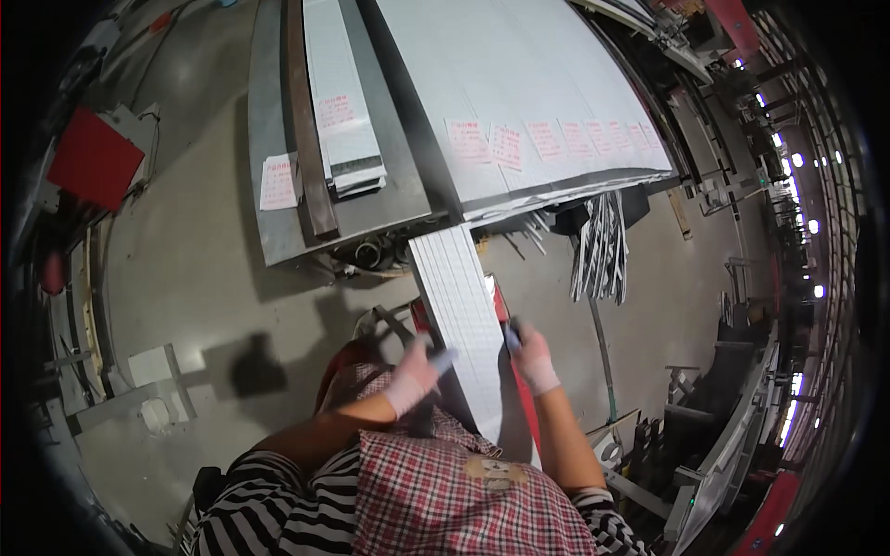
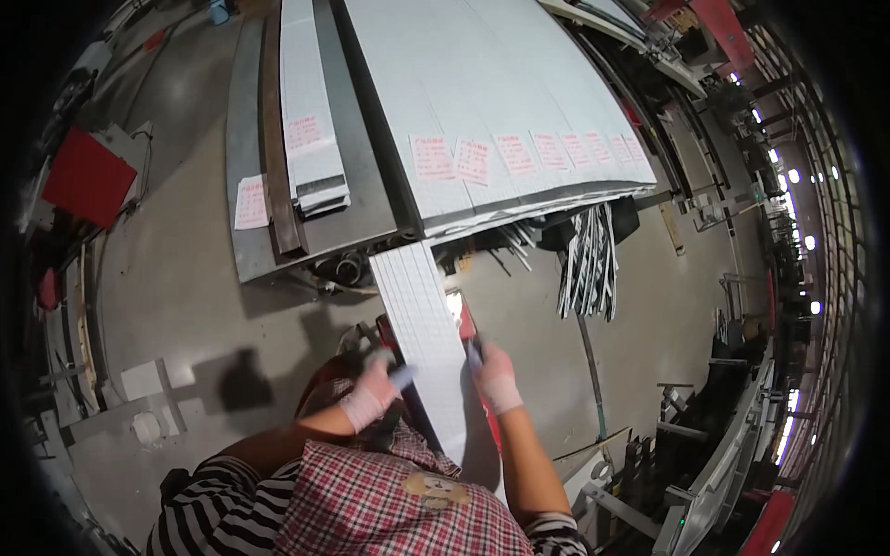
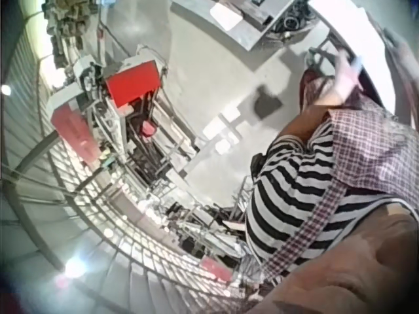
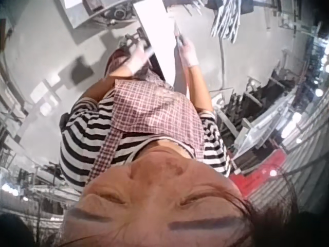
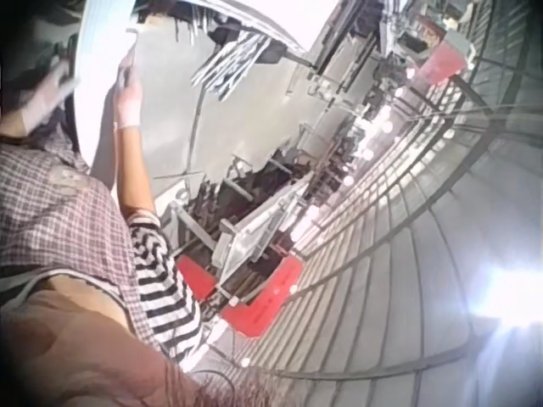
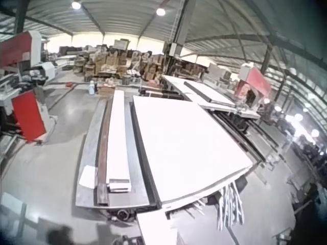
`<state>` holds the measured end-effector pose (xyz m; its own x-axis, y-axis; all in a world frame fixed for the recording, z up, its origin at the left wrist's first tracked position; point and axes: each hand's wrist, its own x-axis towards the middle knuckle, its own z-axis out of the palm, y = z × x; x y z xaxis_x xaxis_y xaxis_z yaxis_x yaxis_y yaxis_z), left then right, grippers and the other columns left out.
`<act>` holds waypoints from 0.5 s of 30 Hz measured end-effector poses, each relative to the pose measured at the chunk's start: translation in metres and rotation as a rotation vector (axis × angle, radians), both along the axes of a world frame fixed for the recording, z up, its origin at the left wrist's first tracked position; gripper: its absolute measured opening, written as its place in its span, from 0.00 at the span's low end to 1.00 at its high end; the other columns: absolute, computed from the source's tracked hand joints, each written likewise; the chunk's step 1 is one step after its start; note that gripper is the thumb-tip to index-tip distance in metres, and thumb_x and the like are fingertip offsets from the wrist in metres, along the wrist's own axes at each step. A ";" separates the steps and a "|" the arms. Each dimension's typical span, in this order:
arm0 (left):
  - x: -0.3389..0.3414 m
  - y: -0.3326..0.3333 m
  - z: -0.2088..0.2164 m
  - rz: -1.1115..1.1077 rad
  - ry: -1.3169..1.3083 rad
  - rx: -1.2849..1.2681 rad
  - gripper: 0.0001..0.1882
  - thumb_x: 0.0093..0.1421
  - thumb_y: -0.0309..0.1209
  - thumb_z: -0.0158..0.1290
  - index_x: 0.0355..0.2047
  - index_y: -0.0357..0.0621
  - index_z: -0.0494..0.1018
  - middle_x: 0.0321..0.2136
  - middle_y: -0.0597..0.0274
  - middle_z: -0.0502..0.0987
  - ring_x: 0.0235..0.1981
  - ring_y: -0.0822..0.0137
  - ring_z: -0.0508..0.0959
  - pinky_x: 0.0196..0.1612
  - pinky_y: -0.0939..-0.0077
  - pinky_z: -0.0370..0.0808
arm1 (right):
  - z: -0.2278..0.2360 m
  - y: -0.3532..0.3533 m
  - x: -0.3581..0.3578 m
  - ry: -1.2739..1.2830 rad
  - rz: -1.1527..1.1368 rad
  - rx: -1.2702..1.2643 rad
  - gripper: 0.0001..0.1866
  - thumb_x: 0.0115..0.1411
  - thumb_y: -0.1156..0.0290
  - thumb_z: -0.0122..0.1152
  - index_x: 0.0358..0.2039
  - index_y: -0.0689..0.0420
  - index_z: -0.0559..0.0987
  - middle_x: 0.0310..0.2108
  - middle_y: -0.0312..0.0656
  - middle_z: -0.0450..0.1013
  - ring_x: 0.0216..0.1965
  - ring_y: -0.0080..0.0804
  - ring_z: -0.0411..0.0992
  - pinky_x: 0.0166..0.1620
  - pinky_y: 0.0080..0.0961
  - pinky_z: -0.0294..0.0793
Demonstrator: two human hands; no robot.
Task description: The recorder is picking up thin grey rectangular panels from a stack, applying tape to the ends, and stacking them onto a nearby metal table.
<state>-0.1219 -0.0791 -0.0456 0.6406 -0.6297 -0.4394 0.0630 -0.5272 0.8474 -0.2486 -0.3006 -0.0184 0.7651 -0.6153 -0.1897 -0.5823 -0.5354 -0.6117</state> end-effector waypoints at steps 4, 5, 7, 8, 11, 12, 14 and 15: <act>0.029 -0.026 -0.110 0.325 0.198 -0.331 0.39 0.54 0.47 0.68 0.55 0.33 0.64 0.48 0.43 0.76 0.49 0.51 0.76 0.56 0.59 0.71 | 0.015 -0.005 0.079 0.071 -0.108 0.315 0.12 0.62 0.72 0.58 0.46 0.59 0.79 0.38 0.49 0.80 0.37 0.38 0.76 0.45 0.32 0.74; 0.032 -0.030 -0.095 0.308 0.204 -0.331 0.39 0.54 0.47 0.68 0.55 0.33 0.64 0.48 0.43 0.76 0.49 0.51 0.76 0.56 0.59 0.71 | 0.001 -0.014 0.078 0.108 -0.115 0.296 0.10 0.63 0.71 0.58 0.44 0.59 0.79 0.35 0.49 0.79 0.35 0.37 0.74 0.43 0.33 0.74; 0.043 -0.029 -0.058 0.242 0.236 -0.211 0.31 0.58 0.40 0.66 0.53 0.35 0.66 0.47 0.51 0.77 0.48 0.62 0.75 0.53 0.66 0.73 | 0.005 -0.017 0.088 0.196 -0.120 0.305 0.09 0.65 0.73 0.56 0.45 0.56 0.79 0.32 0.46 0.78 0.32 0.32 0.72 0.39 0.32 0.74; 0.046 -0.027 -0.042 0.246 0.243 -0.220 0.31 0.58 0.40 0.66 0.53 0.35 0.66 0.47 0.51 0.77 0.48 0.62 0.75 0.53 0.66 0.73 | 0.009 -0.025 0.087 0.203 -0.118 0.295 0.09 0.65 0.73 0.56 0.45 0.56 0.79 0.32 0.46 0.78 0.32 0.32 0.72 0.39 0.32 0.74; 0.056 -0.015 -0.015 0.254 0.109 -0.217 0.29 0.53 0.42 0.70 0.46 0.41 0.68 0.39 0.57 0.75 0.40 0.68 0.75 0.44 0.70 0.76 | 0.045 -0.040 0.088 -0.171 -0.262 0.433 0.17 0.64 0.81 0.52 0.53 0.57 0.76 0.40 0.45 0.77 0.36 0.26 0.73 0.43 0.25 0.74; 0.064 -0.012 -0.007 0.269 0.121 -0.218 0.29 0.53 0.42 0.70 0.46 0.41 0.68 0.39 0.57 0.75 0.40 0.68 0.75 0.44 0.70 0.76 | 0.080 -0.028 0.102 -0.290 -0.221 0.512 0.20 0.64 0.84 0.49 0.56 0.59 0.73 0.45 0.45 0.75 0.38 0.24 0.73 0.46 0.22 0.74; 0.076 -0.011 0.025 0.086 0.202 -0.359 0.34 0.50 0.46 0.71 0.47 0.41 0.67 0.36 0.52 0.78 0.36 0.60 0.79 0.42 0.64 0.77 | 0.080 -0.038 0.086 -0.151 0.258 0.288 0.20 0.67 0.80 0.47 0.59 0.55 0.71 0.43 0.41 0.77 0.40 0.32 0.77 0.46 0.32 0.75; 0.090 -0.010 0.056 0.009 0.140 -0.292 0.34 0.48 0.47 0.72 0.45 0.43 0.67 0.33 0.55 0.79 0.33 0.60 0.81 0.39 0.65 0.78 | 0.126 -0.005 0.110 0.275 0.686 -0.227 0.25 0.61 0.81 0.52 0.59 0.50 0.72 0.41 0.47 0.77 0.37 0.44 0.77 0.42 0.40 0.76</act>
<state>-0.0319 -0.0896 0.0108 0.5926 -0.7369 -0.3253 0.1934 -0.2618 0.9455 -0.1386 -0.3052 0.1071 0.9328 -0.0674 -0.3541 -0.1902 -0.9265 -0.3247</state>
